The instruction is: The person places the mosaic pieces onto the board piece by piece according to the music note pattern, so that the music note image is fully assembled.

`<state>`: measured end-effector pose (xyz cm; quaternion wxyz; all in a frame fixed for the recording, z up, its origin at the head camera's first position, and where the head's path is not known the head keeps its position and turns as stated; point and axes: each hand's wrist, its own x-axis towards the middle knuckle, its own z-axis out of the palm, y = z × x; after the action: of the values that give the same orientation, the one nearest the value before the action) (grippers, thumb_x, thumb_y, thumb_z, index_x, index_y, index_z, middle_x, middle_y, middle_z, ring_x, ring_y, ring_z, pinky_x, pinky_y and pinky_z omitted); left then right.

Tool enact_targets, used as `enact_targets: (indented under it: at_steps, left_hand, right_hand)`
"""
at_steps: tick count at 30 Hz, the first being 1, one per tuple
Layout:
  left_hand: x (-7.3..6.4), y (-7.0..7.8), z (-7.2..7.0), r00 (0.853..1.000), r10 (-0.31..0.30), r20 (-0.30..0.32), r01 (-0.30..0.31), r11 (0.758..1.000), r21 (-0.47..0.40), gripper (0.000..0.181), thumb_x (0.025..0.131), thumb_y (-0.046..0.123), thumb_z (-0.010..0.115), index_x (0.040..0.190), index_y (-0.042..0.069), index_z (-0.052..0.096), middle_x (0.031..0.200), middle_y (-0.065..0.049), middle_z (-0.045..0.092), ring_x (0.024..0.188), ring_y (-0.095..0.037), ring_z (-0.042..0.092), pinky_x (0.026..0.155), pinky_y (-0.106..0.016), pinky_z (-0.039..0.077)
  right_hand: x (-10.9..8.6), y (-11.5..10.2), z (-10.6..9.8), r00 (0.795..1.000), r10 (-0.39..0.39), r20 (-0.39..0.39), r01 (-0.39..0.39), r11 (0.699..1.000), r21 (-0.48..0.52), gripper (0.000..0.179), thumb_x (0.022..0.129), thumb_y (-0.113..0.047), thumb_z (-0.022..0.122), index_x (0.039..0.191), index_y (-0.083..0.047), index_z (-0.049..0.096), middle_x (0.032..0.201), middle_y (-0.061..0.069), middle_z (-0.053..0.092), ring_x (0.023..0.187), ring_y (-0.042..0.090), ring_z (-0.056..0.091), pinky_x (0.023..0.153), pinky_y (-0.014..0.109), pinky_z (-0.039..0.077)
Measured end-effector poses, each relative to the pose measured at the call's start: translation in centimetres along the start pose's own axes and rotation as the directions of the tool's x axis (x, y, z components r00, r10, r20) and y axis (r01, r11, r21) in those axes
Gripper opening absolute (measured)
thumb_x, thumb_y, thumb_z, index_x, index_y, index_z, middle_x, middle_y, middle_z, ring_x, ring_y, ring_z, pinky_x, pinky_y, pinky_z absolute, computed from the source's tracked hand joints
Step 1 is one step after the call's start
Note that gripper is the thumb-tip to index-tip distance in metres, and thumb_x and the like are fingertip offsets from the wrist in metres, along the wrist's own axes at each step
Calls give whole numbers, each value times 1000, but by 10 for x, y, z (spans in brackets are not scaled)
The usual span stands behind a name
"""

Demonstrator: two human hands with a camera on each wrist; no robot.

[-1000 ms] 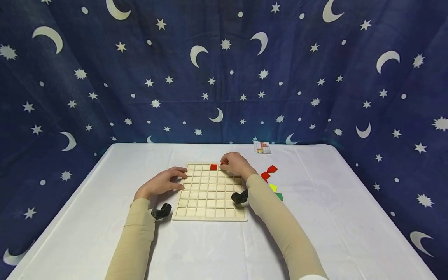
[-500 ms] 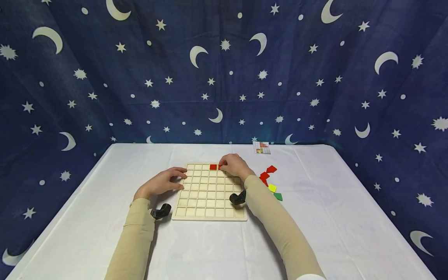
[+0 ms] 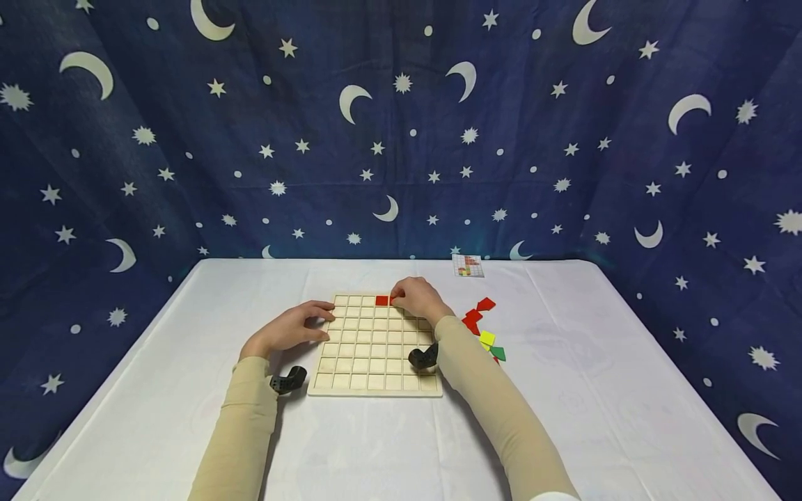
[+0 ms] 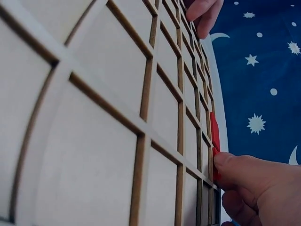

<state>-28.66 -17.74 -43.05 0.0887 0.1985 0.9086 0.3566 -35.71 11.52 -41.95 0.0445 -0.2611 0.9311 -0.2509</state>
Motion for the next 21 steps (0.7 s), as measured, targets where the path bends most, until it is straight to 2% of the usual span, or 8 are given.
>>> enact_targets:
  at_steps: [5, 11, 16, 21]
  left_hand:
    - [0, 0, 0, 1000, 12, -1, -12, 1000, 8, 37, 86, 14, 75, 121, 2, 66, 144, -13, 48, 137, -34, 39, 113, -48, 31]
    - [0, -1, 0, 1000, 21, -1, -21, 1000, 8, 37, 87, 14, 74, 121, 2, 66, 144, -12, 48, 137, -33, 39, 112, -48, 32]
    - [0, -1, 1, 1000, 5, -1, -5, 1000, 3, 37, 87, 15, 75, 120, 3, 66, 145, -11, 48, 138, -32, 38, 113, -48, 31]
    - [1, -2, 1, 1000, -1, 0, 1, 1000, 8, 38, 86, 16, 75, 121, 4, 66, 146, -10, 47, 139, -32, 37, 114, -48, 30]
  right_hand:
    - [-3, 3, -4, 1000, 7, -12, -7, 1000, 28, 18, 94, -15, 65, 108, -6, 73, 101, 6, 71, 87, 19, 63, 83, 38, 53]
    - [-13, 12, -19, 996, 68, -51, -67, 998, 19, 27, 95, -18, 64, 116, -2, 70, 107, 11, 69, 94, 23, 62, 88, 41, 53]
    - [-30, 36, -34, 989, 123, -86, -122, 992, 16, 29, 95, -18, 64, 116, 1, 69, 110, 14, 69, 100, 28, 63, 92, 45, 51]
    - [-52, 70, -52, 971, 214, -105, -217, 976, -14, 31, 95, -19, 65, 117, 2, 68, 111, 16, 68, 95, 29, 61, 91, 45, 52]
